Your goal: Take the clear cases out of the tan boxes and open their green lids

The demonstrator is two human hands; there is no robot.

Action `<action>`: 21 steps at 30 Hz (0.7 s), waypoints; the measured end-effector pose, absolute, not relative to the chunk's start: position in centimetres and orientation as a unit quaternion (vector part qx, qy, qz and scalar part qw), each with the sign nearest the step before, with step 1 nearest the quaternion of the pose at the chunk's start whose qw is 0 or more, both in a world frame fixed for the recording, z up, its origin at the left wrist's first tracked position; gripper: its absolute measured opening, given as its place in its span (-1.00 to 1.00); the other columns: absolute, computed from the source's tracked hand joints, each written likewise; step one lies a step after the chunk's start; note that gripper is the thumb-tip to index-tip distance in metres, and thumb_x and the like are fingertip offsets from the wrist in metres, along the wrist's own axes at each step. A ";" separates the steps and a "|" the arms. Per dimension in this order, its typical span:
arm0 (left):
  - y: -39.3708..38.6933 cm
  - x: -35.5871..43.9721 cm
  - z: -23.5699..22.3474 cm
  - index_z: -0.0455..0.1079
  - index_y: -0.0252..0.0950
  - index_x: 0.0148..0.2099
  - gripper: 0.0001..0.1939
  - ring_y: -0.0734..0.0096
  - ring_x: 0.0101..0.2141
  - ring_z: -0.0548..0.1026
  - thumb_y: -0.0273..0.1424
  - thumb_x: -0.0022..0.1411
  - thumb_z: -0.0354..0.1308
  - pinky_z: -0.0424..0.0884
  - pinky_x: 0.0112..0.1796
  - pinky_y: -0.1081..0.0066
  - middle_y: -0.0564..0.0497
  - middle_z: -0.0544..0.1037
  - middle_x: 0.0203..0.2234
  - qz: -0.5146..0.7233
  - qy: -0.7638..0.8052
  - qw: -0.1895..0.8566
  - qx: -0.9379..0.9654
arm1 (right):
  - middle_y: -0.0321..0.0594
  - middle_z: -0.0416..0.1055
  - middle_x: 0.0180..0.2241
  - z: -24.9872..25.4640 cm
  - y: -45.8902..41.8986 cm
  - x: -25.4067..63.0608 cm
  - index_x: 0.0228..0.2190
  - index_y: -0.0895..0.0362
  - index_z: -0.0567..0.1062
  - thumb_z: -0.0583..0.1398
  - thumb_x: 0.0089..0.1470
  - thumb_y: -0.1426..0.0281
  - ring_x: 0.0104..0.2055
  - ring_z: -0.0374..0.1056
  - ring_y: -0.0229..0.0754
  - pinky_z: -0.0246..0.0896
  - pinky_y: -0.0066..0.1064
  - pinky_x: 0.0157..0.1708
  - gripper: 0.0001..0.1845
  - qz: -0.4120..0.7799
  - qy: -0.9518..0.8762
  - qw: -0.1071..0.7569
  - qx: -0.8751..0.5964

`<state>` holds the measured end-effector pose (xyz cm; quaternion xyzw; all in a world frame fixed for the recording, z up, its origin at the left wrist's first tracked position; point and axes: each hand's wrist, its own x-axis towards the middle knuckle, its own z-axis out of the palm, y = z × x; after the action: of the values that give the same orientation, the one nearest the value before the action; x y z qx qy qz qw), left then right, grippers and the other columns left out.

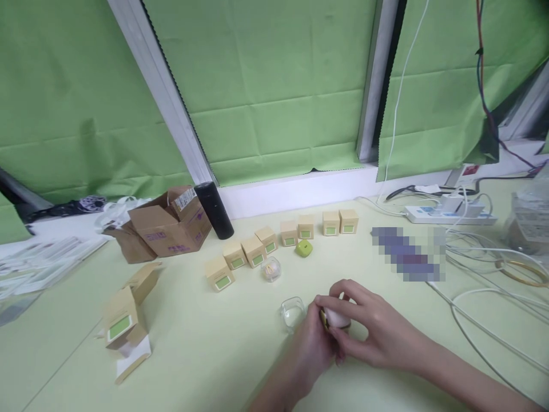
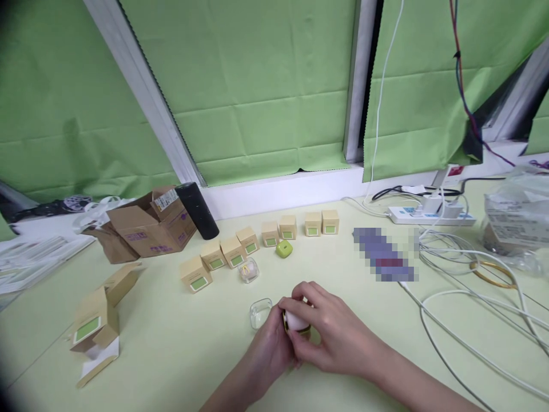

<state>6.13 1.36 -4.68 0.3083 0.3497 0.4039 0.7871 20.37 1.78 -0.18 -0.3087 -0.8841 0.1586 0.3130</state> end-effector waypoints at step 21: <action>0.8 5.5 -3.1 0.28 -0.20 -0.24 -0.67 0.42 -0.46 0.30 -0.04 0.13 0.07 0.17 -0.56 0.48 0.10 0.36 -0.47 0.448 0.290 0.793 0.292 | -0.13 0.30 -0.10 0.4 1.6 19.8 0.02 0.00 0.33 0.13 0.04 0.55 -0.05 0.22 -0.11 0.24 -0.27 -0.10 -0.51 0.172 -0.880 0.333 -0.292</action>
<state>5.48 0.85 -3.07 0.2920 0.2899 0.4484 0.7935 19.79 1.60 0.42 -0.2923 -0.8797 0.1721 0.3332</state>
